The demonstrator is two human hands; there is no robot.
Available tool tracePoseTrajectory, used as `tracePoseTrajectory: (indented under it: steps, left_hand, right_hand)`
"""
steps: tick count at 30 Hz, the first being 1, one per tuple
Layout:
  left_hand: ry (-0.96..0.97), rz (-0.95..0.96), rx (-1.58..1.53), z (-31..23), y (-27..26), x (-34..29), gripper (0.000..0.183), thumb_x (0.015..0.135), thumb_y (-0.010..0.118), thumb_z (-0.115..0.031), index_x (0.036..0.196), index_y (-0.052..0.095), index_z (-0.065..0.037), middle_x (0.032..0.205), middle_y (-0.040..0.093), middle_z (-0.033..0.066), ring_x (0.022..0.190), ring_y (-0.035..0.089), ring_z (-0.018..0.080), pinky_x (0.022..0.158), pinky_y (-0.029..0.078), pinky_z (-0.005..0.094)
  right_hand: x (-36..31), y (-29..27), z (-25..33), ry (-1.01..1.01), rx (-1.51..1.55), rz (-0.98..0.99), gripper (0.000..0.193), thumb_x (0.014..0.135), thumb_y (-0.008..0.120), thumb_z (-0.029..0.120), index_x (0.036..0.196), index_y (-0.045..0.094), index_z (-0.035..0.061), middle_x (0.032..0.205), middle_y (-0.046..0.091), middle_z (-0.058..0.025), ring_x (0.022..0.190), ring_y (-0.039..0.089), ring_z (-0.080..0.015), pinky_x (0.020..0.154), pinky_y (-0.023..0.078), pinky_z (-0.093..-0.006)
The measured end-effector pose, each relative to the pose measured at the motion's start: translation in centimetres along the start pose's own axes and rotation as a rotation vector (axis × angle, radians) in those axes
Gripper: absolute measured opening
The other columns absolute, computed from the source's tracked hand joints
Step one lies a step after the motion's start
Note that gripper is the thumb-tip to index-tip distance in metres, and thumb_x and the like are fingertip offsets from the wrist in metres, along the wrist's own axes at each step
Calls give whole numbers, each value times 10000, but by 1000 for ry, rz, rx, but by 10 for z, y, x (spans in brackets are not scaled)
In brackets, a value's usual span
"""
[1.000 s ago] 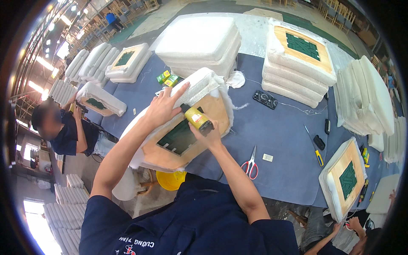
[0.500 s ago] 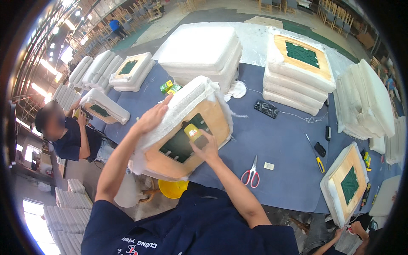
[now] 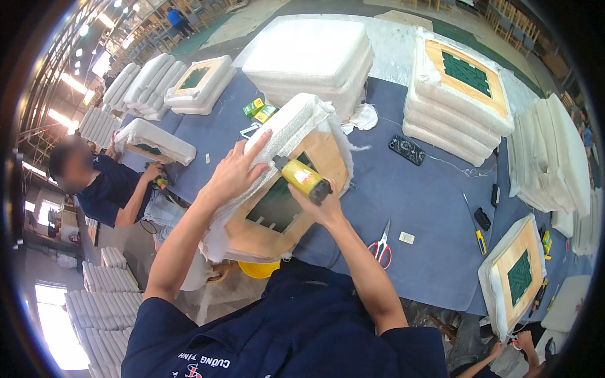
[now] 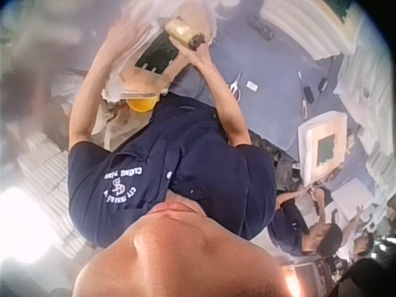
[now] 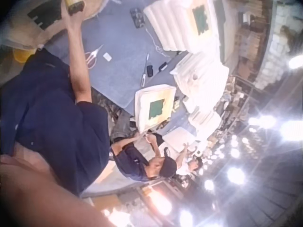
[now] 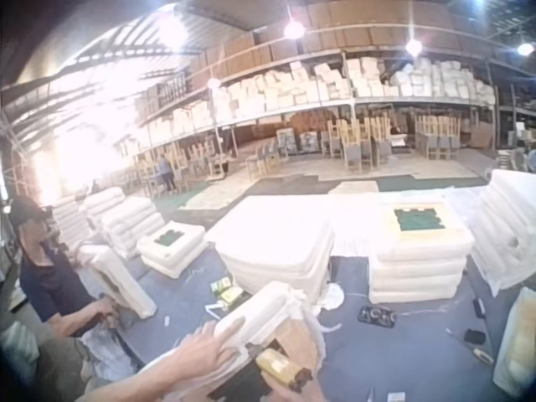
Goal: The person wraps white fabric around rectangular foam cushions and secures it to a wooden frame using a staple gun. They trim excess fabric with scissors and stack the finished cushions on the table.
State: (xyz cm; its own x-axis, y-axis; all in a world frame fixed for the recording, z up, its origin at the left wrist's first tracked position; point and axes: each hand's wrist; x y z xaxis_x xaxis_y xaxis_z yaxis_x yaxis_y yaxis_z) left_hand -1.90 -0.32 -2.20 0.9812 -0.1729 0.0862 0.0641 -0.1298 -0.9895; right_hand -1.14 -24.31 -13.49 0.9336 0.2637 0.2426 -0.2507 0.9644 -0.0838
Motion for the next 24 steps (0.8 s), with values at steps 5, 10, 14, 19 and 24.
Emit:
tracePoseTrajectory:
  steps: [5, 10, 14, 19, 24]
  left_hand:
    - [16, 21, -22, 1, -1, 5, 842, 1025, 721, -359, 1725, 264, -457, 1296, 568, 295, 1091, 673, 487, 923, 577, 578]
    - [23, 69, -19, -2, -8, 4, 887, 1007, 733, -311, 1731, 243, -461, 1258, 561, 296, 1114, 658, 480, 940, 567, 585]
    - [-5, 213, -167, -7, -29, 3, 860, 1004, 713, -244, 1746, 288, -335, 1516, 525, 279, 1385, 566, 461, 1174, 463, 512]
    - [-189, 254, -802, 85, -1, -9, 603, 1144, 466, -362, 1730, 350, -280, 1661, 478, 233, 1528, 476, 423, 1288, 338, 440]
    - [-189, 187, -152, 10, -26, -21, 583, 1164, 411, -370, 1733, 287, -409, 1462, 551, 291, 1290, 618, 492, 1131, 478, 535]
  right_hand:
    - [13, 11, -26, -154, -114, 44, 274, 895, 870, 235, 1086, 816, 45, 980, 834, -96, 890, 802, -254, 842, 601, -365]
    - [9, 14, -28, -191, -158, 145, 315, 934, 855, 192, 1197, 797, 28, 1024, 833, -97, 917, 794, -195, 856, 609, -339]
    - [1, 15, -15, -159, -150, 114, 325, 909, 877, 196, 1165, 788, 17, 993, 831, -97, 845, 786, -191, 812, 610, -336]
    - [-32, 39, -36, -182, -108, 44, 464, 837, 929, 184, 1205, 738, -24, 968, 820, -137, 826, 790, -257, 826, 607, -355]
    - [-46, 58, -109, -245, -160, -130, 679, 737, 986, 228, 1322, 696, 41, 1115, 727, -153, 969, 682, -353, 881, 553, -431]
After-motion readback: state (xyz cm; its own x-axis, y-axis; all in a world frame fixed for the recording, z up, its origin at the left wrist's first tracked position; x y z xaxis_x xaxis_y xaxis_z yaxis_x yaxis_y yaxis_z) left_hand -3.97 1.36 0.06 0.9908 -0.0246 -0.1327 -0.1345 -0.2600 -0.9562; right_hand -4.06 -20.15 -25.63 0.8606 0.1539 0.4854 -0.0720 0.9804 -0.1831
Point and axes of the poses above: each hand's wrist, its own x-axis towards the middle knuckle, its own y-axis out of the palm, z = x × y
